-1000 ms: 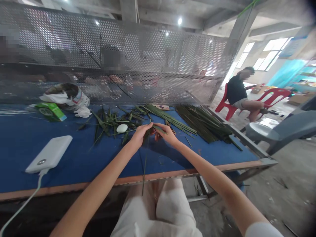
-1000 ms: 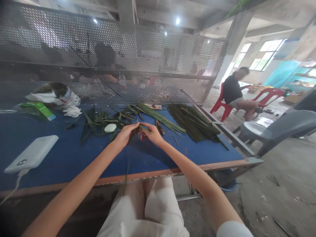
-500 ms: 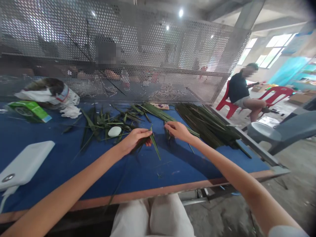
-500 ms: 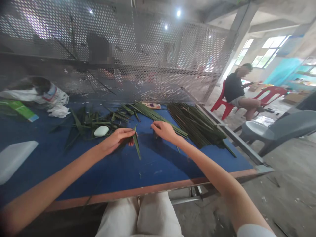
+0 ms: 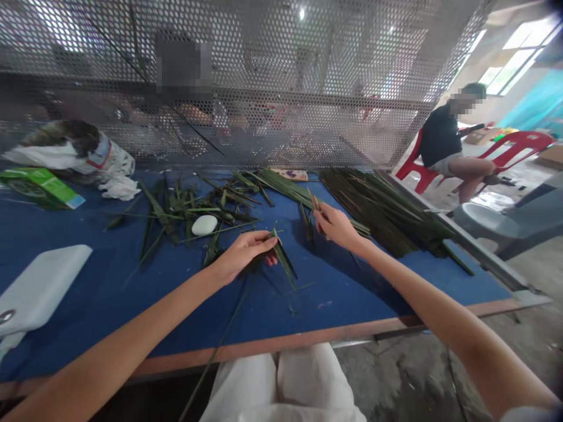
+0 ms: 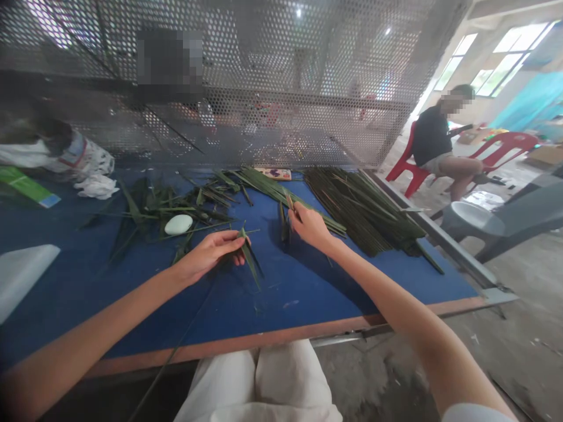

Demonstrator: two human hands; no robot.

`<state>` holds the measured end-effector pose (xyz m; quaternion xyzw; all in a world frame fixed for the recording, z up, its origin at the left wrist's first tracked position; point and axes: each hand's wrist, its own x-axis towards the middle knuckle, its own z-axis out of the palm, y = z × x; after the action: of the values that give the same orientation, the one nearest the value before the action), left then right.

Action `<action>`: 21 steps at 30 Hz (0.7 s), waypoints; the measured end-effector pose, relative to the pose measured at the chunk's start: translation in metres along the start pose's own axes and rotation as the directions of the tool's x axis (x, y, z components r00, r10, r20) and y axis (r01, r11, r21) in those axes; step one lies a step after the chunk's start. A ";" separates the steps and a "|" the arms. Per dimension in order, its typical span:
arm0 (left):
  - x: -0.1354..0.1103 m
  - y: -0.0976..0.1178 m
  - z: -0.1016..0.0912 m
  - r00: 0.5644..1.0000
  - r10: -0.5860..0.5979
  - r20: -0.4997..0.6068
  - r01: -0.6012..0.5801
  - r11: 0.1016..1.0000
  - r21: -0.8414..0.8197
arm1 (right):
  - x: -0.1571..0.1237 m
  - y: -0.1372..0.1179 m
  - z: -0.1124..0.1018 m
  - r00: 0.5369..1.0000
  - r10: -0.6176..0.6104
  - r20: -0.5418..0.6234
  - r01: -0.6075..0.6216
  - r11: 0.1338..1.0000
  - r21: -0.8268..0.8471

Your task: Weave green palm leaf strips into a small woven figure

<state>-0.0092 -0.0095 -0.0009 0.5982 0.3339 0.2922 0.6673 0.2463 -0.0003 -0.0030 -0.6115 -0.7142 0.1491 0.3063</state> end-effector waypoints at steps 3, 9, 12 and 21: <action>-0.001 -0.001 0.001 1.000 -0.014 -0.020 0.014 1.000 -0.009 | -0.023 -0.023 0.008 0.984 -0.097 0.149 0.029 0.915 0.403; 0.003 -0.001 -0.004 0.995 -0.051 -0.087 0.045 0.996 -0.071 | -0.060 -0.054 0.026 0.938 -0.210 0.276 0.008 0.809 0.588; 0.004 -0.001 -0.005 0.994 -0.077 -0.073 0.072 0.994 -0.079 | -0.064 -0.051 0.030 0.927 -0.242 0.287 0.064 0.855 0.515; 0.004 -0.004 -0.006 0.997 -0.055 -0.045 0.055 0.998 0.017 | -0.058 -0.047 0.033 0.922 -0.226 0.314 0.033 0.854 0.519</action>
<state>-0.0118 -0.0035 -0.0057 0.5883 0.3677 0.2840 0.6619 0.1928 -0.0606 -0.0154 -0.4214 -0.7344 0.4195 0.3271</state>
